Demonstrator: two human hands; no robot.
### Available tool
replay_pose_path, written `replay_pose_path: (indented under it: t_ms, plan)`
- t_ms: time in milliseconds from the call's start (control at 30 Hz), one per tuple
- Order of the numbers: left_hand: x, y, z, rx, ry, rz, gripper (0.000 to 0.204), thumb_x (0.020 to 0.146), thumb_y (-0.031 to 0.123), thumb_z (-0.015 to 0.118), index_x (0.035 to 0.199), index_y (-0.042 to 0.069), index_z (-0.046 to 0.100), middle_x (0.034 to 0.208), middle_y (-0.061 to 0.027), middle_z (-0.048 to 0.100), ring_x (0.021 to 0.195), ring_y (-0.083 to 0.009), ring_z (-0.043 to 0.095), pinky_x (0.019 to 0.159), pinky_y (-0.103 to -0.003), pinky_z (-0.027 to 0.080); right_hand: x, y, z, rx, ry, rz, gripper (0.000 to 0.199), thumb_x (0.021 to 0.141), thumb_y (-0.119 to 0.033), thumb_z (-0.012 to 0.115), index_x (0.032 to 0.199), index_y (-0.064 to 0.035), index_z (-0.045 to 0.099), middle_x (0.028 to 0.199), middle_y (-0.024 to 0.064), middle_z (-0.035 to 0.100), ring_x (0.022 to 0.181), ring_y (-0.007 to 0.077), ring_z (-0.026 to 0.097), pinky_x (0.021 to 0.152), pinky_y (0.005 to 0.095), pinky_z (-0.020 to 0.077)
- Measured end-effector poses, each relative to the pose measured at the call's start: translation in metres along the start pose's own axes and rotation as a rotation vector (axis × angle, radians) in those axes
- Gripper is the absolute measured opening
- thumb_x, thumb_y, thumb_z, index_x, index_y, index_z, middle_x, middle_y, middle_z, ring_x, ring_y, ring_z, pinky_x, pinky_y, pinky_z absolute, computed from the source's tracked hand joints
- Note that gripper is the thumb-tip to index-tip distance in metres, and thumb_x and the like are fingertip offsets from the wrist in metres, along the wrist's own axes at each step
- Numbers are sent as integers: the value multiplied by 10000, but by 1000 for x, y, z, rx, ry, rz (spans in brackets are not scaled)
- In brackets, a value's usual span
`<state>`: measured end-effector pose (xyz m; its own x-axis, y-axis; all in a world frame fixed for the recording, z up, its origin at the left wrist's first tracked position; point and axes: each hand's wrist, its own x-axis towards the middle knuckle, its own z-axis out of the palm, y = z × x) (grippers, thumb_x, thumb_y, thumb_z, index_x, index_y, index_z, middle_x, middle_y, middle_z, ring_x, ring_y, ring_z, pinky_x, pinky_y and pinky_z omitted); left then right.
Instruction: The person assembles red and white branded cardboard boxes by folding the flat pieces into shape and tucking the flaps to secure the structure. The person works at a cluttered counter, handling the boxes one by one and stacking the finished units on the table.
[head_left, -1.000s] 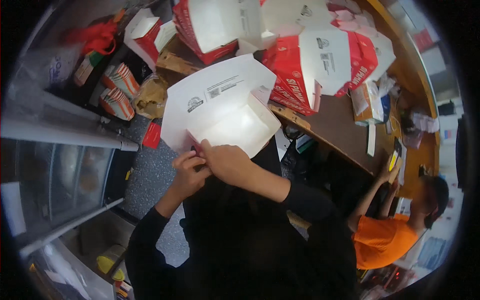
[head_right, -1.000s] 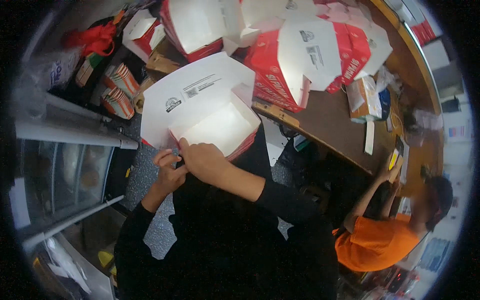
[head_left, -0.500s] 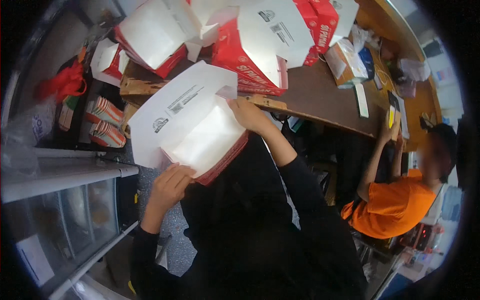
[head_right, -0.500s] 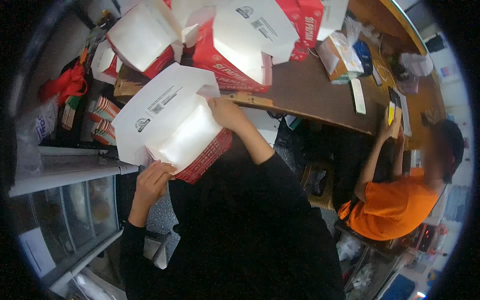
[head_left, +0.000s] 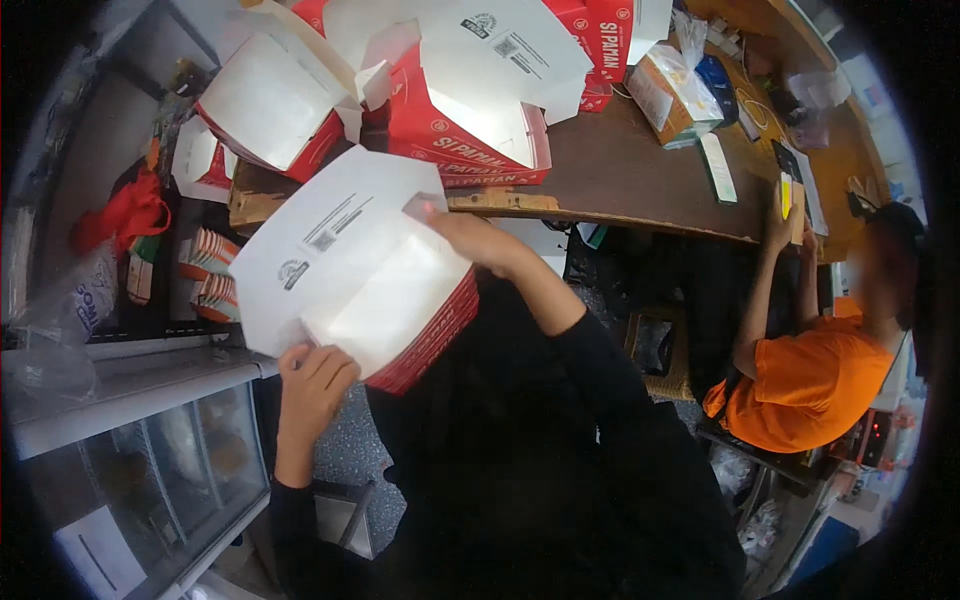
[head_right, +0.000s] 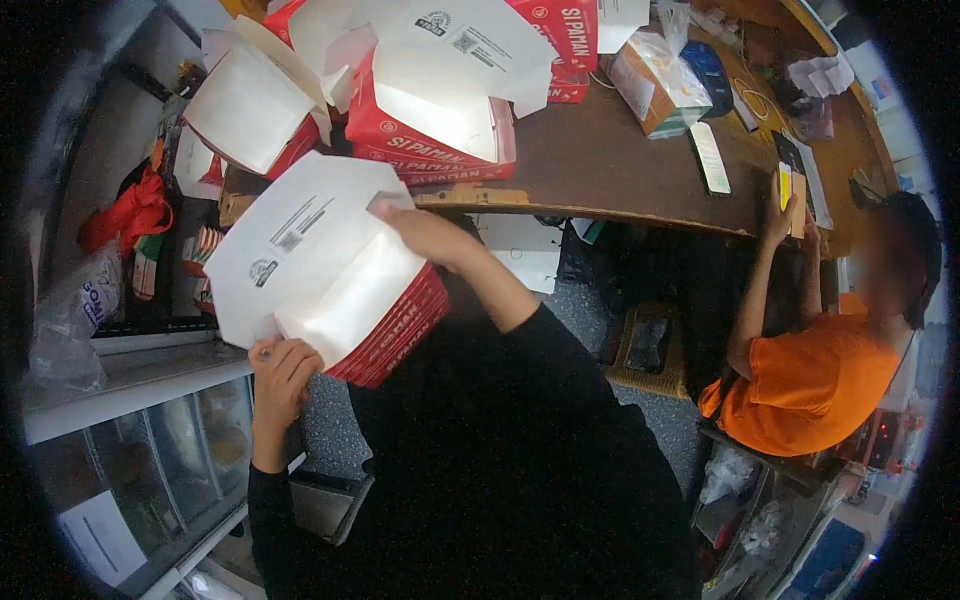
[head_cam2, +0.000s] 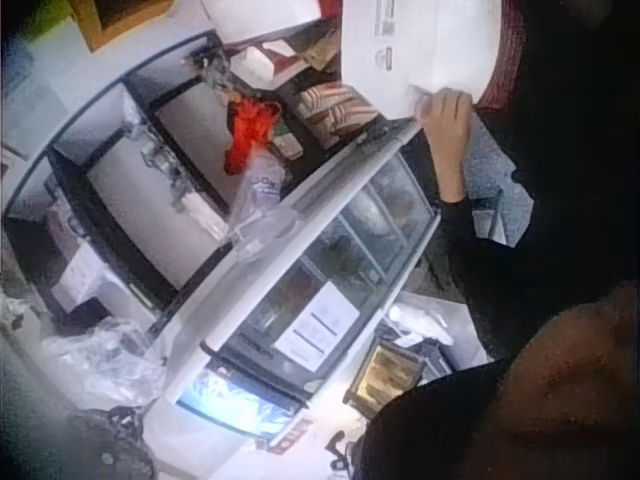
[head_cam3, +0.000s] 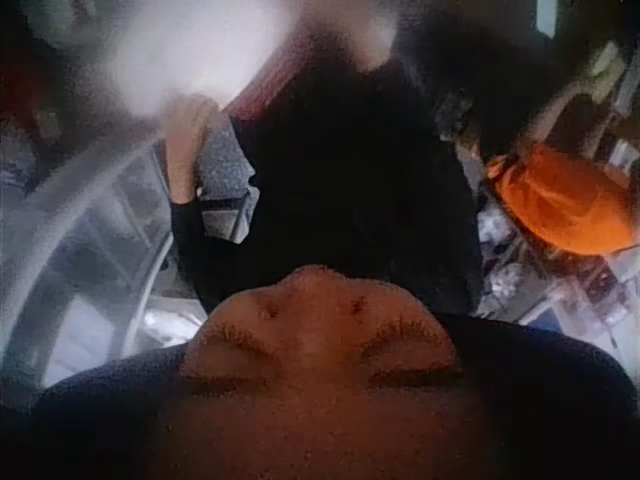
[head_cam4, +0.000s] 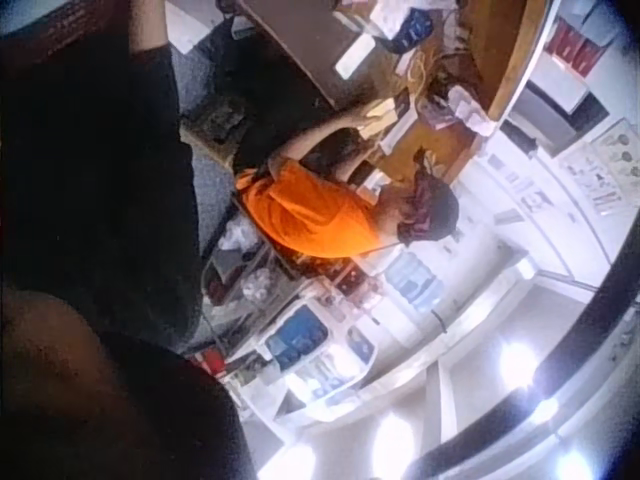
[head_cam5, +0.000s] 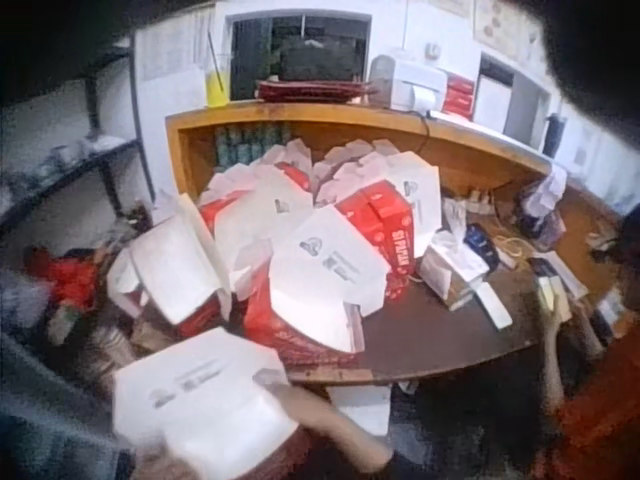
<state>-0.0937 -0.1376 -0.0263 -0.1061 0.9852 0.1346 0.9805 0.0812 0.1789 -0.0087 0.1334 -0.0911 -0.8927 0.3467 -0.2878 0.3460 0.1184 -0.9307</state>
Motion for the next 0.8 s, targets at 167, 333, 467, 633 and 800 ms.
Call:
replay_pose_path:
  t_ms: [167,333,467,633,800]
  plan:
    - [-43,6,-4,-136,201,-249,163,627,32,566,773,103,567,1050,-62,476,1017,-264,433,908,-441,282,-19,-17,35,-157,123,-143,309,826,-252,411,943,6,537,894,238,561,842,362,553,735,389,428]
    - [-89,35,47,-1231,738,-879,325,753,140,543,1064,144,448,1235,-102,320,1128,-287,341,900,-430,343,-25,-35,43,-214,20,45,416,787,-311,432,969,55,514,986,277,519,929,364,522,827,378,385]
    - [-81,24,61,-1751,707,-1142,455,845,329,442,1198,66,330,1195,-111,389,1085,-213,415,855,-349,400,-35,-42,46,-253,-84,138,614,813,-461,342,1075,85,438,1087,332,446,1031,402,458,905,379,331]
    - [-74,8,54,-1411,256,-1237,545,886,452,310,1188,5,395,1099,-138,493,986,-210,512,765,-308,451,-39,-63,48,-334,-46,298,710,832,-561,215,1125,55,414,1064,347,458,1030,424,455,900,402,333]
    - [-51,16,25,-1328,193,-1259,500,895,406,322,1109,-28,449,960,-138,547,820,-203,584,605,-293,520,-30,-35,43,-382,45,204,590,887,-457,187,1127,15,449,1065,295,488,1030,413,455,893,396,338]
